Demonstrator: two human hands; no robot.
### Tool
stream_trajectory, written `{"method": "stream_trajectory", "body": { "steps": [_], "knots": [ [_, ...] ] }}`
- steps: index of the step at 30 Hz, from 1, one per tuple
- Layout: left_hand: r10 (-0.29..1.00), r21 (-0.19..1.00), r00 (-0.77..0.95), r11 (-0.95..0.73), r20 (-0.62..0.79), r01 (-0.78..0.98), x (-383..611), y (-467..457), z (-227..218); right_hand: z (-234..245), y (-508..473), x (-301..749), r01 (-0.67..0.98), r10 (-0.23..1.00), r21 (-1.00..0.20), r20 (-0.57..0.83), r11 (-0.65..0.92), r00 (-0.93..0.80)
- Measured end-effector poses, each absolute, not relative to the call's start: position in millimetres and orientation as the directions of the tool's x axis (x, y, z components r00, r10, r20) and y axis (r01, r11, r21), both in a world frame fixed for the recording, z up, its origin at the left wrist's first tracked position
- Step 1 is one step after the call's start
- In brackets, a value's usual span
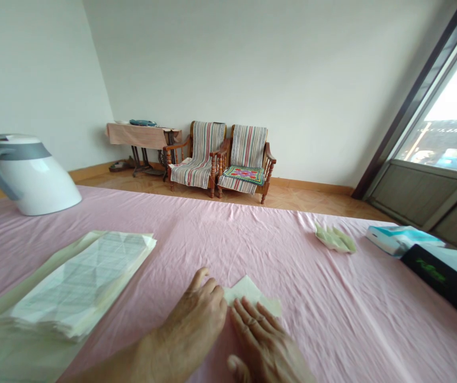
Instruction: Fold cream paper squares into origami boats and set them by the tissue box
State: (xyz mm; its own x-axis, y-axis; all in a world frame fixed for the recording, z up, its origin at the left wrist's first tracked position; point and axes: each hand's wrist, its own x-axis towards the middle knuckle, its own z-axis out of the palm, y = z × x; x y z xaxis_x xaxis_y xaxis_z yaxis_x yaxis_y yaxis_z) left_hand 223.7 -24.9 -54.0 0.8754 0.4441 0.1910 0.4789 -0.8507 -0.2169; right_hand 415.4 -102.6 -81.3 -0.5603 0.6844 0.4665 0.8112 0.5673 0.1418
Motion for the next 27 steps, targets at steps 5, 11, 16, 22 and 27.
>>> {"method": "stream_trajectory", "body": {
  "steps": [5, 11, 16, 22, 27],
  "knots": [
    [0.48, -0.052, 0.849, -0.863, 0.218, 0.502, 229, -24, -35, -82, -109, 424, 0.898, 0.716, 0.156, 0.553, 0.412, -0.425],
    [0.526, 0.052, 0.823, -0.848, 0.216, 0.528, 231, -23, -26, -80, -115, 431, 0.946, 0.756, 0.208, 0.568, 0.25, -0.325],
    [0.494, 0.017, 0.836, -0.863, 0.241, 0.505, 230, -21, -32, -85, -118, 438, 0.952, 0.798, 0.255, 0.533, 0.167, -0.283],
    [0.447, -0.026, 0.85, -0.881, 0.279, 0.472, 230, -19, -33, -77, -114, 438, 0.968, 0.79, 0.203, 0.565, 0.147, -0.238],
    [0.46, 0.088, 0.821, -0.884, 0.338, 0.459, 228, -15, -34, -74, -109, 438, 0.98, 0.807, 0.041, 0.561, 0.195, -0.184]
  ]
}}
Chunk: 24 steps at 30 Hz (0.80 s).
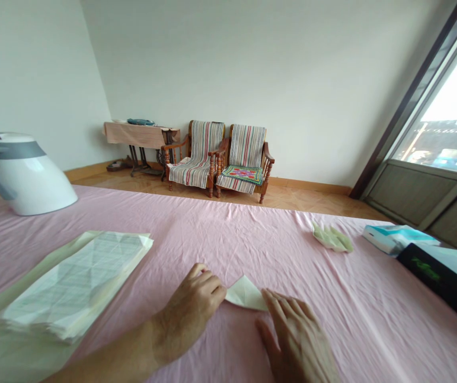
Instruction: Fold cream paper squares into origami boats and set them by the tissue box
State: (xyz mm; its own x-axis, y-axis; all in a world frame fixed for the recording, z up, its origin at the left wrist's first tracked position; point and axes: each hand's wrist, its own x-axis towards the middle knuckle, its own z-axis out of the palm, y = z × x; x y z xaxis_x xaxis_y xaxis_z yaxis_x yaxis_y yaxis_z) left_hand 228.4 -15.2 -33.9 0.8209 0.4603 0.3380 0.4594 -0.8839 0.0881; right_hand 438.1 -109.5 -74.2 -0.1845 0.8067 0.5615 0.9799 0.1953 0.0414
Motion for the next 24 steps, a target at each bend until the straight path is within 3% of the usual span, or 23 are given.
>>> {"method": "stream_trajectory", "body": {
  "steps": [5, 8, 11, 14, 19, 24],
  "knots": [
    [0.518, 0.264, 0.712, -0.855, 0.474, 0.446, 228, -14, -35, -69, -107, 441, 0.953, 0.818, -0.174, 0.565, 0.248, -0.11],
    [0.598, 0.454, 0.595, -0.8, 0.537, 0.393, 230, -15, -32, -61, -104, 441, 0.869, 0.811, -0.391, 0.585, 0.304, -0.02],
    [0.717, 0.687, 0.52, -0.662, 0.464, 0.299, 233, -15, -27, -57, -104, 439, 0.689, 0.846, -0.668, 0.511, 0.28, 0.152],
    [0.798, 0.873, 0.518, -0.454, 0.308, 0.18, 235, -13, -25, -59, -104, 438, 0.516, 0.901, -0.838, 0.35, 0.179, 0.255],
    [0.821, 0.981, 0.558, -0.184, 0.116, 0.066, 236, -7, -32, -66, -102, 442, 0.341, 0.943, -0.937, 0.18, 0.078, 0.28],
    [0.813, 0.981, 0.575, -0.172, 0.092, 0.086, 235, -5, -38, -64, -98, 447, 0.359, 0.96, -0.929, 0.171, 0.083, 0.22]
  ]
}}
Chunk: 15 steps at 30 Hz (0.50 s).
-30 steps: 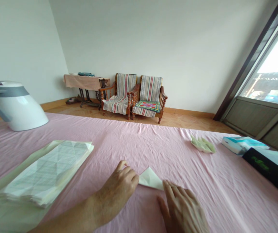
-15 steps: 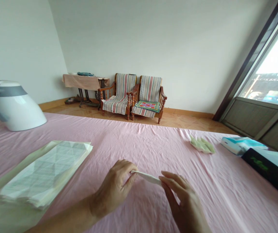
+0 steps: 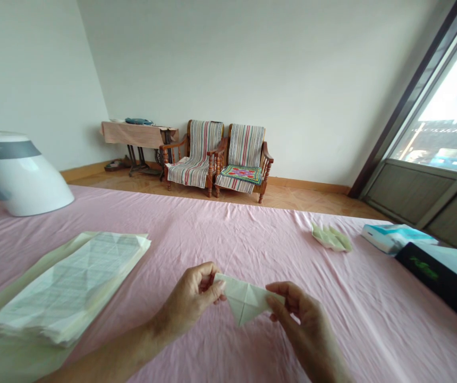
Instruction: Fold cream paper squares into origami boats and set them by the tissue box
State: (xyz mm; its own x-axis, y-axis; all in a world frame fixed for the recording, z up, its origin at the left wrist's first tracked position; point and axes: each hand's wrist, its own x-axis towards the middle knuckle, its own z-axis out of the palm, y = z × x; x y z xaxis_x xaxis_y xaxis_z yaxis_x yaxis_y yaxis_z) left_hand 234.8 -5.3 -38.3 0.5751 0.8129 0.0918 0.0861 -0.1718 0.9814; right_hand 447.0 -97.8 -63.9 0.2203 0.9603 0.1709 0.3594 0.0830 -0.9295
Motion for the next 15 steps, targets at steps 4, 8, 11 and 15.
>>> {"method": "stream_trajectory", "body": {
  "steps": [4, 8, 11, 15],
  "knots": [
    [0.818, 0.92, 0.534, -0.352, 0.213, 0.174, 234, -9, -36, -57, -101, 442, 0.524, 0.905, -0.84, 0.324, 0.14, 0.276],
    [0.761, 0.777, 0.521, -0.573, 0.387, 0.26, 234, -14, -34, -53, -103, 436, 0.589, 0.872, -0.782, 0.419, 0.204, 0.254],
    [0.7, 0.722, 0.587, -0.64, 0.408, 0.262, 234, -18, -35, -56, -101, 436, 0.627, 0.869, -0.74, 0.453, 0.243, 0.198],
    [0.664, 0.699, 0.673, -0.648, 0.325, 0.302, 235, -21, -34, -71, -95, 436, 0.687, 0.87, -0.667, 0.482, 0.288, 0.104]
  ]
}}
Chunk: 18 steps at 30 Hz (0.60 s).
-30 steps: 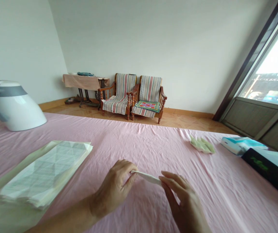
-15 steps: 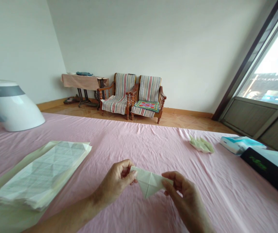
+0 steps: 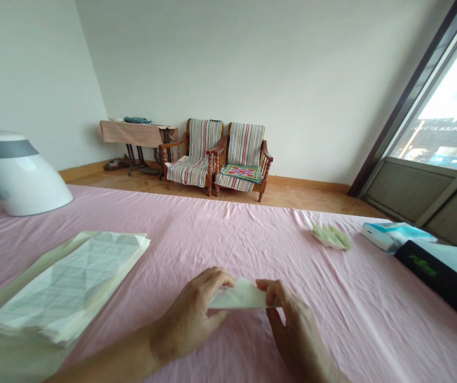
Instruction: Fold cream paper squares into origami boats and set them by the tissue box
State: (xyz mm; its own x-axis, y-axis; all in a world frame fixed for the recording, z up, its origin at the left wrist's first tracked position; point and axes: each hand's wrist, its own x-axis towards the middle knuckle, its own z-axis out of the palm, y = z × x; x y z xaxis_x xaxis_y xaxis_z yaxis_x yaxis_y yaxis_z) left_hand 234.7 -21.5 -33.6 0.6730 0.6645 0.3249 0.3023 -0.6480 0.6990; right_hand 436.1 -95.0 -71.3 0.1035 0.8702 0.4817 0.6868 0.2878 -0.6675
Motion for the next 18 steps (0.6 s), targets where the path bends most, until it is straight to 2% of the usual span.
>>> {"method": "stream_trajectory", "body": {
  "steps": [5, 10, 18],
  "knots": [
    [0.647, 0.603, 0.734, -0.675, 0.207, 0.425, 234, -21, -30, -92, -90, 433, 0.728, 0.841, -0.609, 0.534, 0.315, 0.082],
    [0.61, 0.555, 0.763, -0.719, 0.214, 0.419, 235, -21, -28, -87, -97, 441, 0.778, 0.84, -0.544, 0.542, 0.316, 0.038],
    [0.609, 0.533, 0.754, -0.735, 0.245, 0.42, 237, -24, -31, -76, -99, 442, 0.788, 0.889, -0.542, 0.457, 0.29, -0.013]
  ]
}}
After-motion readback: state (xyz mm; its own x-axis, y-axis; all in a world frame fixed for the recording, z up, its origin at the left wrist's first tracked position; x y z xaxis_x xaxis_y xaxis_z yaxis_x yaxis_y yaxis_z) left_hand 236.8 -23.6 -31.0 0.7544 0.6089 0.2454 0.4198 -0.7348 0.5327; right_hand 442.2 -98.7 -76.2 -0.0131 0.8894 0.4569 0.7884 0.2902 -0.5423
